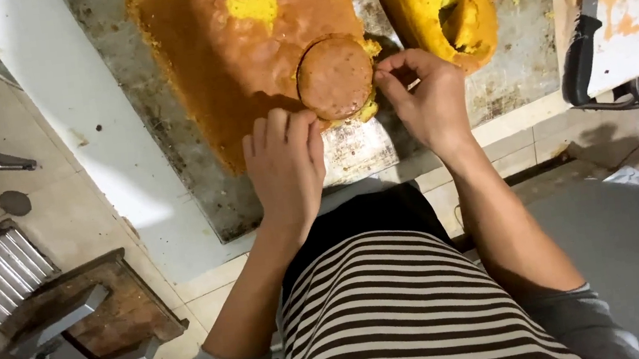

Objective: The person uses a round metal cutter to cut circular pieces from a rectangular yellow cake on a metal tray. They press the cutter into the cake, lift the round piece, and place it on a nearby tray with other cut pieces. The person also picks up and discards small cake scraps.

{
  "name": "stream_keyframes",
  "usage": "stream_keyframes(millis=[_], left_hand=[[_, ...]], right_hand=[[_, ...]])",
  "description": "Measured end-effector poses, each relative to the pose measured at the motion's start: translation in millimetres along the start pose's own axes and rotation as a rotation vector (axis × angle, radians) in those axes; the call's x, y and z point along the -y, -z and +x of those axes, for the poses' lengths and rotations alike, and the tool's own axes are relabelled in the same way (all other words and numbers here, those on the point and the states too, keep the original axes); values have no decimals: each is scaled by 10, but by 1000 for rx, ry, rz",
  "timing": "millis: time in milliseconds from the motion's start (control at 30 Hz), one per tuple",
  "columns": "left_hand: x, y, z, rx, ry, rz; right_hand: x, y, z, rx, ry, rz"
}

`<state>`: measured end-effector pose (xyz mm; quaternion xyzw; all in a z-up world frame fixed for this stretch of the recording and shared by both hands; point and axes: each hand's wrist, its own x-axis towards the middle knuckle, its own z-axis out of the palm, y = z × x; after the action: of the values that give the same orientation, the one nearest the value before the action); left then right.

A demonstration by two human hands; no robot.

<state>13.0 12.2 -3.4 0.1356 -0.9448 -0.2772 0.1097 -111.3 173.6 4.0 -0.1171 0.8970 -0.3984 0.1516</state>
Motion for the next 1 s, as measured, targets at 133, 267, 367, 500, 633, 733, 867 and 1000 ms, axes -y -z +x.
stream_keyframes(millis=[133, 267, 367, 500, 633, 733, 867, 1000], left_hand=[[-97, -61, -74, -67, -139, 88], [-108, -117, -81, -162, -263, 160], [-106, -123, -67, -198, -310, 167], [-76, -140, -40, -239, -357, 167], [-74, -143, -24, -269, -332, 174], [-77, -162, -23, -283, -354, 210], [-105, -151, -1, -271, -364, 202], [-108, -166, 5, -277, -362, 226]], right_hand=[[-8, -16, 82, 12, -38, 18], [0, -4, 109, 49, -64, 36], [-6, 7, 99, 76, -65, 59], [-1, 19, 109, 124, -117, -8], [160, 66, 72, 159, -133, -60], [99, 12, 73, 148, -147, -105], [136, -10, 57, 104, -103, -103], [128, -12, 60, 108, -67, -129]])
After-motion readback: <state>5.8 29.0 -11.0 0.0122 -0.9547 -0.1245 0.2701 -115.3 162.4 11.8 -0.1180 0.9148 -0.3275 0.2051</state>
